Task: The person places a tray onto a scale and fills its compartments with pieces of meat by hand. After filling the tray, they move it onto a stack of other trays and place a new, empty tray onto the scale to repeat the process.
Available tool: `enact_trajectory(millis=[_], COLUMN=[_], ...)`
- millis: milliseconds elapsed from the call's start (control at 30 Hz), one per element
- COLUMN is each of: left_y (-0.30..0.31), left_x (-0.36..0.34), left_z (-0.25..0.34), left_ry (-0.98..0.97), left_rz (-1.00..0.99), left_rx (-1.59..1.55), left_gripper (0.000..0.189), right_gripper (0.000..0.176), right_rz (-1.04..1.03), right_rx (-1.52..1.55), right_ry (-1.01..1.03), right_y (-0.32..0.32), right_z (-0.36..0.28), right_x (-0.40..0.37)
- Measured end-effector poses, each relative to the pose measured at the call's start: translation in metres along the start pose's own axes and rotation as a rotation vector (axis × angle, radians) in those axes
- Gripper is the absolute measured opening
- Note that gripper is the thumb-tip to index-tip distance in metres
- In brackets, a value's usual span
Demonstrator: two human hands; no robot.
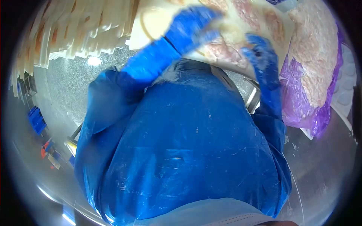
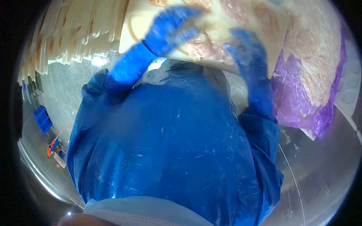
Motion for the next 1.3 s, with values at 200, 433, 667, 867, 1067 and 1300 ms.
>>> enact_trajectory(millis=[200, 433, 667, 867, 1067, 1300], left_y=[-0.027, -0.038, -0.032, -0.038, -0.020, -0.003], left_x=[-0.007, -0.037, -0.033, -0.033, -0.034, -0.026], left_z=[-0.024, 0.020, 0.018, 0.017, 0.014, 0.000], left_ry=[-0.015, 0.118, 0.071, 0.036, 0.013, 0.066], left_rz=[0.009, -0.062, -0.031, -0.097, -0.080, -0.094], left_rx=[0.528, 0.367, 0.269, 0.463, 0.174, 0.158], left_gripper=[0.022, 0.026, 0.030, 0.026, 0.035, 0.038], right_gripper=[0.014, 0.018, 0.018, 0.026, 0.015, 0.010], right_rz=[0.012, 0.108, -0.206, -0.222, -0.304, -0.203], right_rx=[-0.343, -0.247, -0.233, -0.276, -0.267, 0.208], right_ry=[0.325, 0.472, 0.425, 0.455, 0.417, 0.147], right_y=[-0.017, -0.024, -0.037, -0.042, -0.043, -0.053], right_z=[0.025, 0.000, 0.017, -0.010, -0.011, -0.029], right_x=[0.006, -0.001, 0.026, 0.008, 0.031, 0.067])
Point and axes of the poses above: each hand's wrist, its own x-axis towards the middle knuckle, its own y-axis out of the back of the hand, z = x × y, the point moved 4 cm from there along x, towards the middle knuckle, and after that the axes turned 12 degrees about y, right-handed, at the moved point
